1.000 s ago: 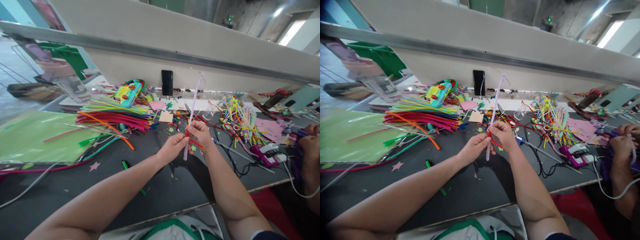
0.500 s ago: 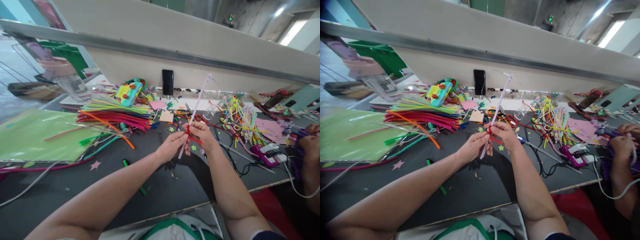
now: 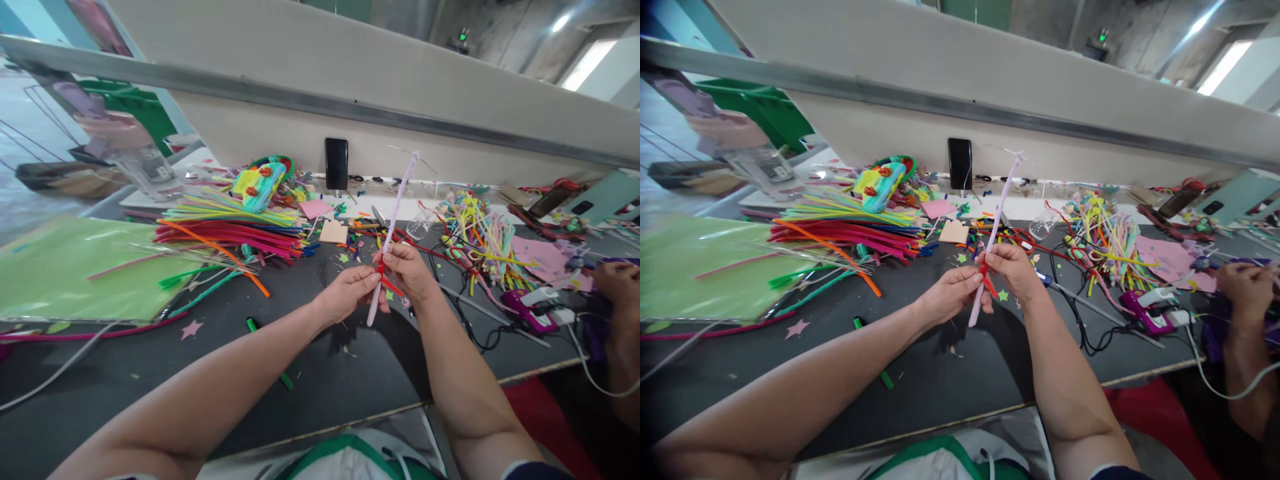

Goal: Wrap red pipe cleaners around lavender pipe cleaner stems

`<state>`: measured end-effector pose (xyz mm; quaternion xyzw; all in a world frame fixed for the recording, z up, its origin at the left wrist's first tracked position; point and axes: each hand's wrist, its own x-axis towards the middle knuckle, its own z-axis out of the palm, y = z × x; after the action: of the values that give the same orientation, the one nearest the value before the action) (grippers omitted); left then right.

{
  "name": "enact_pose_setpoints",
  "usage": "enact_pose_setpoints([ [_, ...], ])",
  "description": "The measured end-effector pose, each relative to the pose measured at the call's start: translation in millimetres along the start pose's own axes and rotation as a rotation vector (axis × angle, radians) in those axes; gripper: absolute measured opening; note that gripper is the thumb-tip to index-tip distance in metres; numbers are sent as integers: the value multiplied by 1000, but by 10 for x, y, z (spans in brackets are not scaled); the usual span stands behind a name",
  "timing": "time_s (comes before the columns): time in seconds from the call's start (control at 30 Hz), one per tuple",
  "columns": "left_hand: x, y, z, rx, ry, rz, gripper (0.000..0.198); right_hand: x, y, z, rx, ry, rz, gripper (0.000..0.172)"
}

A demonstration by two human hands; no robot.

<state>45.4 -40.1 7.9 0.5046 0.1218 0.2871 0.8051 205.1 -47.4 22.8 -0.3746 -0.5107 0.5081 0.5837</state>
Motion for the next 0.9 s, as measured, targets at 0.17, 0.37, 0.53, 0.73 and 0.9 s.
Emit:
enact_pose_setpoints([
  [0.17,5,15,-14,128,27,26,29,24,21,-14,-33,26,-8,15],
  [0.37,20,33,-32,597,163,126,31,37,47,12,-113,59,5,17],
  [0.53,41,-12,-30,510,178,104,32,39,50,26,-172,106,4,19],
  [0.73,29,-25,-20,230,116,62,31,17,2,17,-67,56,12,20],
  [0.9,38,38,-36,82,39,45,30,-2,-18,36,49,-15,39,22],
])
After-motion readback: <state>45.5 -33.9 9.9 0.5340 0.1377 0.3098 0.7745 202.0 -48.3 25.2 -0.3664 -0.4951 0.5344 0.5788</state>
